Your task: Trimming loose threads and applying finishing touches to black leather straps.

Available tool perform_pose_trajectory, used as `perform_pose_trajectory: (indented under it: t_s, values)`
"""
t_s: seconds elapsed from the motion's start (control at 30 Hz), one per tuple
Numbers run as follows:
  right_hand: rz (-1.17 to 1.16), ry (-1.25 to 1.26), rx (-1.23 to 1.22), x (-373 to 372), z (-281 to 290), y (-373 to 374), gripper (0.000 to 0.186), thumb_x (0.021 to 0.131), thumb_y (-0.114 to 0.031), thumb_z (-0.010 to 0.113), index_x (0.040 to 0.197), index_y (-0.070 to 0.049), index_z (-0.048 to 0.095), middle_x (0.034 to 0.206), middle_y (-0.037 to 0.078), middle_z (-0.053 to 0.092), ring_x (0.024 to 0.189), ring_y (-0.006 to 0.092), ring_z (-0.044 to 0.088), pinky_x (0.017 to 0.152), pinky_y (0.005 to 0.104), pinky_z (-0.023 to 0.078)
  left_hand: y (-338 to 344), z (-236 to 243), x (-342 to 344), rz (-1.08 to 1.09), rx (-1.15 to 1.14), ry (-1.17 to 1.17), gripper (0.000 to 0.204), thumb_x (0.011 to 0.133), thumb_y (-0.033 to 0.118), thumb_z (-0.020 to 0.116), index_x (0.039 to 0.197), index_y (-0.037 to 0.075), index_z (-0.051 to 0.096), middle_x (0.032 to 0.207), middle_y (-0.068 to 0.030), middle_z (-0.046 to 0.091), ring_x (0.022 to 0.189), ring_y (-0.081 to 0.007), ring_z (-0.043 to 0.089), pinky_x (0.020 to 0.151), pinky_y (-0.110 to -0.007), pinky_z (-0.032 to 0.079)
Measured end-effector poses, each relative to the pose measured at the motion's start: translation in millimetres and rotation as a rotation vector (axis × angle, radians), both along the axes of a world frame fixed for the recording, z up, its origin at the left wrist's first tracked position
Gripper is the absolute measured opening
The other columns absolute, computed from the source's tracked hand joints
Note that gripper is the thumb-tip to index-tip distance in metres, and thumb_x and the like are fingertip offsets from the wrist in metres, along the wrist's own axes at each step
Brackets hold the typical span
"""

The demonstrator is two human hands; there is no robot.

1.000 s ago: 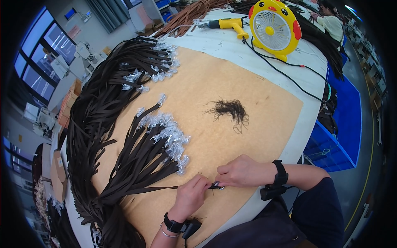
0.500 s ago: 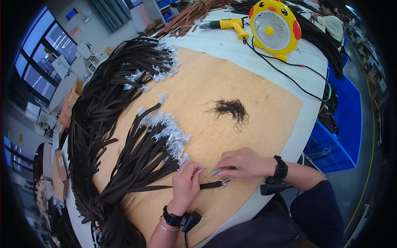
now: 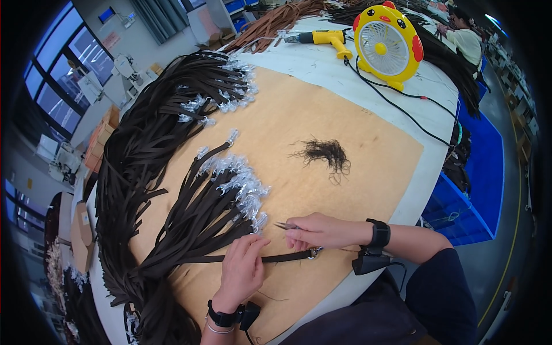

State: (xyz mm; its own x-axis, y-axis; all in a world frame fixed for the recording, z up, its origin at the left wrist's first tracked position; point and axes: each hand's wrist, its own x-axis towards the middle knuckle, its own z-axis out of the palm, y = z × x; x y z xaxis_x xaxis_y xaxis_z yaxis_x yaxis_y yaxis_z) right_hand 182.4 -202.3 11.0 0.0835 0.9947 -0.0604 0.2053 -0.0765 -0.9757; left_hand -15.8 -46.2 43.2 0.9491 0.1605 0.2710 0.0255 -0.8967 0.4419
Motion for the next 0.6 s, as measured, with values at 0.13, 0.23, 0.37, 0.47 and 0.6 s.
perform_pose_trajectory:
  t_s: [0.13,0.23,0.37,0.47,0.6]
  values:
    - [0.024,0.438,-0.133,10,-23,14,0.038,0.11,-0.032,0.04,0.104,0.0,0.06,0.098,0.007,0.068,0.091,0.0147,0.067,0.082,0.0302,0.055,1,-8,-19,-0.04,0.053,0.086,0.028,0.079,0.002,0.071,0.106,0.007,0.068,0.106,-0.0095,0.064,0.097,-0.0287,0.062,0.081,-0.038,0.05]
    - [-0.359,-0.02,0.1,51,-36,16,0.033,0.109,-0.029,0.044,0.104,-0.001,0.06,0.093,0.012,0.067,0.084,0.0168,0.067,0.074,0.0321,0.053,6,-19,-23,-0.011,0.013,0.004,0.019,0.08,0.004,0.073,0.098,0.008,0.07,0.095,-0.0068,0.067,0.089,-0.0265,0.064,0.078,-0.037,0.049]
    - [-0.462,-0.21,-0.025,35,2,16,0.028,0.105,-0.03,0.05,0.103,-0.005,0.062,0.083,0.014,0.066,0.074,0.0286,0.066,0.067,0.0397,0.05,2,-17,-32,0.035,-0.072,-0.075,0.013,0.079,0.001,0.073,0.091,0.005,0.072,0.086,-0.0099,0.068,0.079,-0.0293,0.065,0.074,-0.037,0.05]
    - [-0.1,-0.502,0.222,-10,8,21,0.029,0.1,-0.036,0.057,0.1,-0.009,0.064,0.072,0.013,0.064,0.068,0.0344,0.063,0.063,0.0434,0.047,4,-24,-34,0.025,-0.187,-0.081,0.01,0.081,0.004,0.073,0.091,0.005,0.07,0.085,-0.0076,0.066,0.079,-0.0278,0.064,0.072,-0.038,0.05]
    - [0.201,-0.465,0.139,-25,-8,31,0.026,0.098,-0.033,0.063,0.097,-0.008,0.068,0.077,0.015,0.065,0.064,0.0289,0.061,0.062,0.0369,0.048,2,-30,-38,0.073,-0.283,-0.113,0.007,0.082,0.005,0.073,0.088,0.004,0.07,0.081,-0.0096,0.065,0.074,-0.0292,0.064,0.066,-0.037,0.051]
